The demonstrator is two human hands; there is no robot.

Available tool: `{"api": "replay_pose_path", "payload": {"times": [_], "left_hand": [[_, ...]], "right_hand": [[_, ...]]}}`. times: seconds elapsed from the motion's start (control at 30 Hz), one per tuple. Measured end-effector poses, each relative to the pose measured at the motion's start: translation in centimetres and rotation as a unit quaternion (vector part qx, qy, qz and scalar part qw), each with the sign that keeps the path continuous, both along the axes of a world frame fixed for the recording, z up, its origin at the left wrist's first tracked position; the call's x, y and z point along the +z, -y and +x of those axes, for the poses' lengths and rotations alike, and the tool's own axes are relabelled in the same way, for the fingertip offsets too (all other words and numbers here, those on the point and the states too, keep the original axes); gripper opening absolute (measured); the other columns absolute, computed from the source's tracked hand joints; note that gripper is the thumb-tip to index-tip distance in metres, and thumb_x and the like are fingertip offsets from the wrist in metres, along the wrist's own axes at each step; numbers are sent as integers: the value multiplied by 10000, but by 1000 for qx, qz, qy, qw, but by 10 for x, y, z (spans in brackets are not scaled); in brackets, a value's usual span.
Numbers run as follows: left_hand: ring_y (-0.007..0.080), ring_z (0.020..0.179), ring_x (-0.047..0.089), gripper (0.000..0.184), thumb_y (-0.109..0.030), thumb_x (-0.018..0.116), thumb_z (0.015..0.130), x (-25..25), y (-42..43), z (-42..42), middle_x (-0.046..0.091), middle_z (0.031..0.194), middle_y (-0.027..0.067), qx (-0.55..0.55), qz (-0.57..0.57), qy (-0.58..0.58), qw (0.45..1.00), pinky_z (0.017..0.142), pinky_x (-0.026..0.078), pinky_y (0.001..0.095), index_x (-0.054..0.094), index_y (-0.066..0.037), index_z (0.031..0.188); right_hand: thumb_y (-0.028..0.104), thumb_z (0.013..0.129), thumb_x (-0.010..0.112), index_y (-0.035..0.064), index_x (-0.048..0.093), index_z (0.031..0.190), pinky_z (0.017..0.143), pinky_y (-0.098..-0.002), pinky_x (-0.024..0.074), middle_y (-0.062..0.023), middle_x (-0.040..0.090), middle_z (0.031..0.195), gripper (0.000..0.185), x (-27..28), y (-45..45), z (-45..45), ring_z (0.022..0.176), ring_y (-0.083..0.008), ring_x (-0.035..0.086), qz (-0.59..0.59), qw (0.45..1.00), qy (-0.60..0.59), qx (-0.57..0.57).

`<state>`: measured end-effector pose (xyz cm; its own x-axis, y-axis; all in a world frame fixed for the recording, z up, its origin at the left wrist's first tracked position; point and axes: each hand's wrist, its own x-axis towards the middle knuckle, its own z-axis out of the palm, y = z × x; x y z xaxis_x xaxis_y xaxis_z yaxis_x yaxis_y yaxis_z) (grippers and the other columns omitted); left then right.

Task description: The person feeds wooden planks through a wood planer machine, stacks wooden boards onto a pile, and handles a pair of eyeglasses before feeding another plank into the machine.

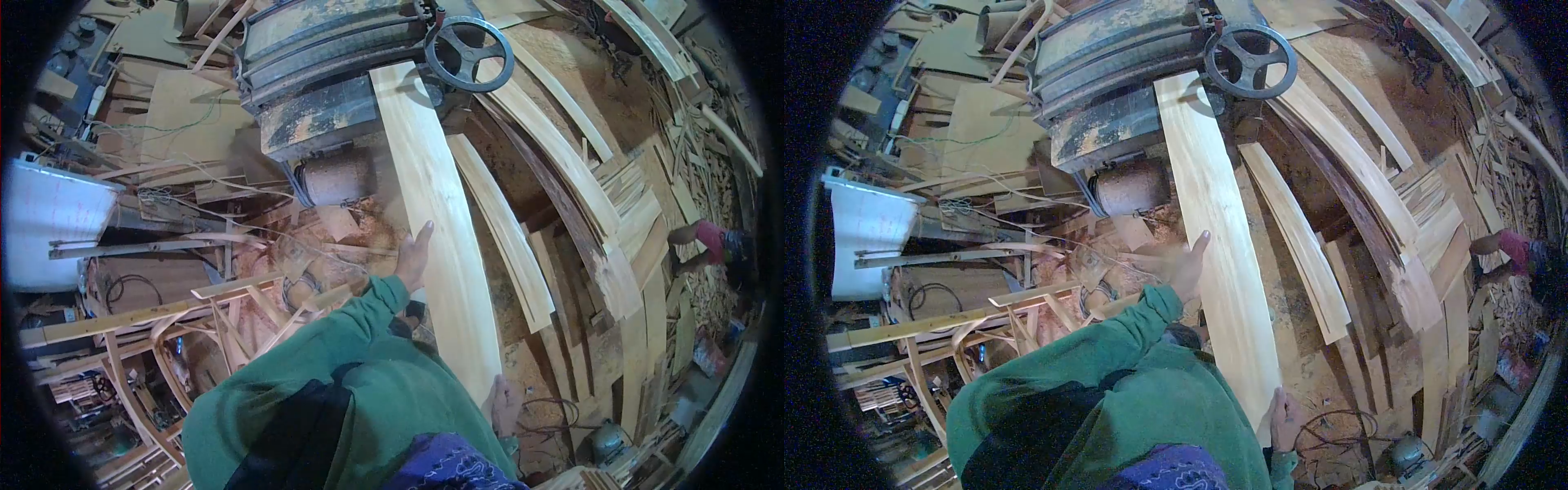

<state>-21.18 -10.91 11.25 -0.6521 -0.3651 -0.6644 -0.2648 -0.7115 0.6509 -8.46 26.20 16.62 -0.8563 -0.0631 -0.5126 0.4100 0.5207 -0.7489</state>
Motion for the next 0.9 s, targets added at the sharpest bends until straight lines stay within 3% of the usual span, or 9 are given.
{"api": "replay_pose_path", "payload": {"times": [0.13, 0.17, 0.23, 0.3, 0.37, 0.5, 0.67, 0.77, 0.9], "left_hand": [[290, 1124, 593, 696, -510, 599, 953, -21, 22, -18, 579, 1249, 187, 7, -77, 25, 997, 978, 479, 415, 443, 27, 1367], [283, 1129, 586, 683, -500, 599, 957, -26, 29, -24, 579, 1259, 183, -3, -104, 84, 991, 979, 471, 408, 455, 31, 1363], [269, 1138, 571, 659, -478, 597, 965, 16, 44, -40, 580, 1277, 175, -25, -155, 202, 967, 981, 454, 395, 481, 41, 1354], [258, 1133, 567, 633, -454, 596, 972, 12, 50, -40, 581, 1295, 170, -8, -184, 103, 977, 974, 451, 382, 500, 47, 1346], [249, 1134, 564, 613, -435, 594, 976, 7, 54, -44, 586, 1294, 163, -12, -211, 81, 974, 975, 447, 372, 512, 50, 1341], [252, 1127, 570, 591, -409, 596, 978, 8, 61, -57, 606, 1262, 165, -11, -242, 101, 965, 980, 442, 365, 524, 65, 1322], [269, 1115, 580, 600, -408, 623, 963, -85, 82, -70, 622, 1227, 192, 56, -252, 60, 964, 987, 437, 368, 551, 107, 1262], [279, 1116, 586, 623, -421, 635, 955, -86, 94, -78, 626, 1218, 211, 47, -237, 46, 969, 988, 442, 373, 557, 126, 1242], [274, 1105, 600, 621, -421, 652, 947, -86, 112, -85, 634, 1204, 207, 33, -248, 30, 968, 961, 461, 374, 565, 126, 1228]], "right_hand": [[268, 1025, 564, 37, 456, 695, 545, -302, 298, 21, 382, 637, 417, -16, 31, -15, 633, -84, 363, 5, 1000, 13, -11], [276, 1028, 557, 41, 458, 695, 548, -297, 298, 25, 389, 641, 420, -24, 36, -17, 638, -82, 365, -2, 1000, 8, -18], [281, 1026, 560, 47, 461, 692, 546, -296, 301, 34, 401, 646, 419, -14, 64, -29, 631, -83, 369, 15, 999, 43, -22], [290, 1023, 564, 50, 469, 691, 543, -298, 305, 38, 415, 649, 420, -14, 83, -36, 625, -85, 373, 15, 998, 63, -19], [302, 1019, 569, 49, 480, 691, 540, -302, 311, 38, 432, 653, 423, -20, 86, -34, 620, -85, 378, 4, 997, 71, -12], [334, 1021, 559, 33, 526, 704, 539, -307, 327, 33, 457, 655, 438, -50, 81, -41, 622, -83, 397, -15, 997, 57, -42], [354, 1030, 540, 19, 562, 727, 551, -304, 349, 22, 472, 662, 452, -84, 92, -49, 639, -79, 422, 0, 999, 34, -15], [360, 1028, 548, 16, 568, 732, 560, -301, 357, 16, 484, 672, 454, -63, 116, -60, 649, -80, 428, -95, 993, 35, -58], [365, 1023, 559, 14, 569, 726, 576, -300, 366, 12, 494, 677, 460, -59, 121, -69, 654, -88, 434, -51, 998, 39, -15]]}}
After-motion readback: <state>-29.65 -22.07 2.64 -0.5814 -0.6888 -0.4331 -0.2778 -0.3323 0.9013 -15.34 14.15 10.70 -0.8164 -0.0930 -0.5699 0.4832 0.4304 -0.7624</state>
